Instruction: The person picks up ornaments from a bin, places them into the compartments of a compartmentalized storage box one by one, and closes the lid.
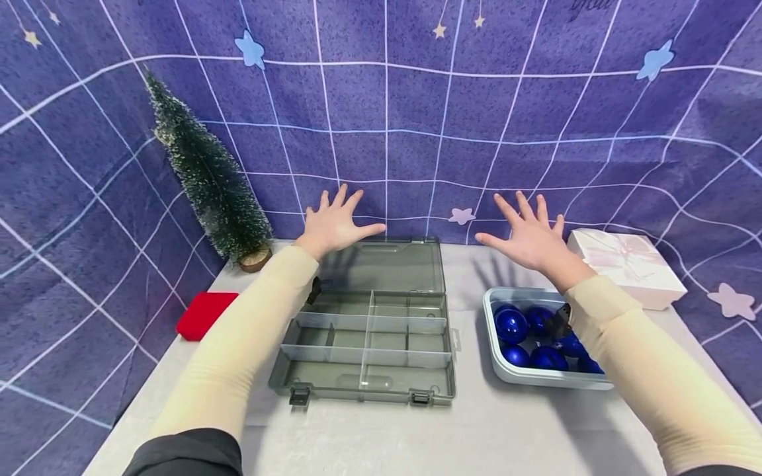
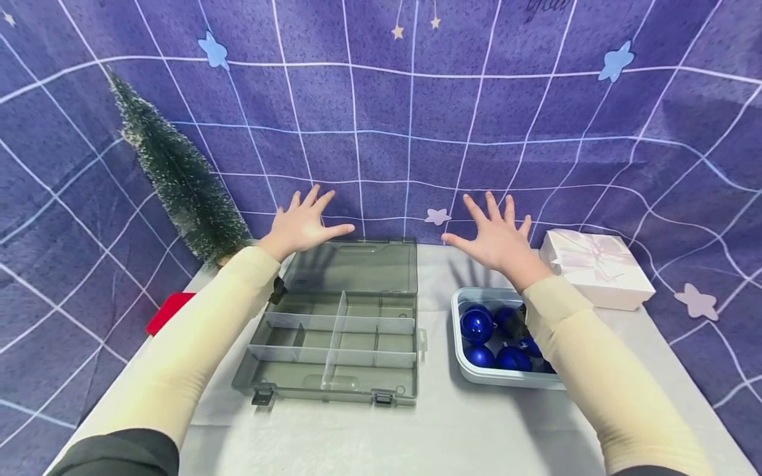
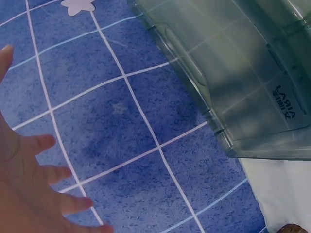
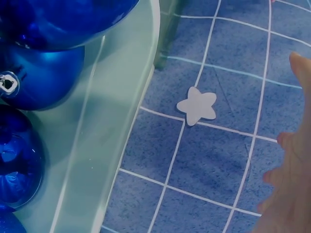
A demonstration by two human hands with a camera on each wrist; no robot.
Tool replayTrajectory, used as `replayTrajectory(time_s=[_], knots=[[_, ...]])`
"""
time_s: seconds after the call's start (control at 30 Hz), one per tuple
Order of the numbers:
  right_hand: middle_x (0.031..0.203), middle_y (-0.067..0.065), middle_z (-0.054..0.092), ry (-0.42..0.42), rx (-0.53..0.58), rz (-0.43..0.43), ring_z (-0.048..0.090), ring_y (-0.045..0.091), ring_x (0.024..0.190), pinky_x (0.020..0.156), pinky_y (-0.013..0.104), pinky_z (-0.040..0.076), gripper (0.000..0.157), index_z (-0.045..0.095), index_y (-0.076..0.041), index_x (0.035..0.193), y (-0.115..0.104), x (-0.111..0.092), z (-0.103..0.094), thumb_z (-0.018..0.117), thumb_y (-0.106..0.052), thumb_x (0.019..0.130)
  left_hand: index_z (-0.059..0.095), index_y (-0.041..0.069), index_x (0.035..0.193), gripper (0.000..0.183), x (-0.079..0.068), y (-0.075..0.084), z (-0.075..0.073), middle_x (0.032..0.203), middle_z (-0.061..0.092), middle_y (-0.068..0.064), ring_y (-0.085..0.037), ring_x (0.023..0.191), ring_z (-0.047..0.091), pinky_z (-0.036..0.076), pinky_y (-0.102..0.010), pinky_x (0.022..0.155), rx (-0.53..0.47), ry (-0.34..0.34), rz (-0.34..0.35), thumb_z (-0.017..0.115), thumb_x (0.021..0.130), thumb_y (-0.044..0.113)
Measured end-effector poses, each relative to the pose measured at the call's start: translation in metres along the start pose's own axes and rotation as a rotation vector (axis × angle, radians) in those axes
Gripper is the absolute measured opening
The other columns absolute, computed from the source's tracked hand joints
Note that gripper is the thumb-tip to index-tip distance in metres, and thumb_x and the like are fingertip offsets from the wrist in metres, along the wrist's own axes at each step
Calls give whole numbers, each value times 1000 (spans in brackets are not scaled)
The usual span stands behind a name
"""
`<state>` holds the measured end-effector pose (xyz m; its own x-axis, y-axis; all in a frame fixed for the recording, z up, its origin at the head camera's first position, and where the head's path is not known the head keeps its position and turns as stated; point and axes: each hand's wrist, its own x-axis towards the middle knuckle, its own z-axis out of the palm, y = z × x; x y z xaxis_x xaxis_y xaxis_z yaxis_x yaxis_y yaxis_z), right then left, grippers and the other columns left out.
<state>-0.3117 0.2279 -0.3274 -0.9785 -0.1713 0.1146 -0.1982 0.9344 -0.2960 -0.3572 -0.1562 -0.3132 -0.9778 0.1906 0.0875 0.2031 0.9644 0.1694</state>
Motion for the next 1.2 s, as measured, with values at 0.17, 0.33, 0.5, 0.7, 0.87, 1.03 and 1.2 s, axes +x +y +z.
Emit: replayTrajectory(time_s=[0.17,0.33,0.5,0.7,0.87,1.03,1.2], knots=[[168,23,0,31,34,-33,-13,50,149,105,80,-4,101,8,-27,166,3,-9,-7,45,-81,90,16,23,166,104,-7,-2,-6,170,10,-14,-49,149,15,23,-70,110,-101,-24,64,52,87,80],[165,28,16,110,137,-131,4,51,150,113,71,3,92,19,-14,165,10,-21,-19,57,-62,96,23,10,163,94,-18,-13,-11,164,25,-21,-43,148,26,25,-61,115,-205,-16,162,61,94,60],[157,27,35,180,278,-242,24,50,145,116,63,13,73,35,-4,157,20,-41,-29,62,-40,100,47,1,150,70,-37,-30,-14,150,47,-21,-41,137,43,33,-55,112,-245,-8,269,66,96,43],[140,25,53,201,459,-317,48,33,129,108,35,37,50,48,-2,149,24,-74,-29,59,-19,103,59,2,140,48,-73,-52,-22,138,60,-18,-38,121,58,45,-53,101,-309,-59,275,64,101,30],[128,18,61,187,580,-412,53,3,117,97,11,39,44,51,-1,146,21,-101,-12,56,-3,102,52,0,144,52,-101,-75,-24,134,61,-24,-39,117,61,48,-54,96,-366,-71,169,59,103,32],[128,14,63,148,590,-423,58,0,115,95,15,44,48,53,-3,144,24,-121,15,64,2,97,48,-2,147,54,-125,-98,-10,133,61,-24,-40,120,59,47,-53,98,-496,-64,130,60,104,28],[131,14,65,103,529,-330,64,16,113,92,19,48,50,57,-4,140,29,-133,38,74,-8,93,43,-2,151,55,-144,-118,13,140,55,-24,-31,124,56,47,-41,98,-753,-102,67,59,105,24]])
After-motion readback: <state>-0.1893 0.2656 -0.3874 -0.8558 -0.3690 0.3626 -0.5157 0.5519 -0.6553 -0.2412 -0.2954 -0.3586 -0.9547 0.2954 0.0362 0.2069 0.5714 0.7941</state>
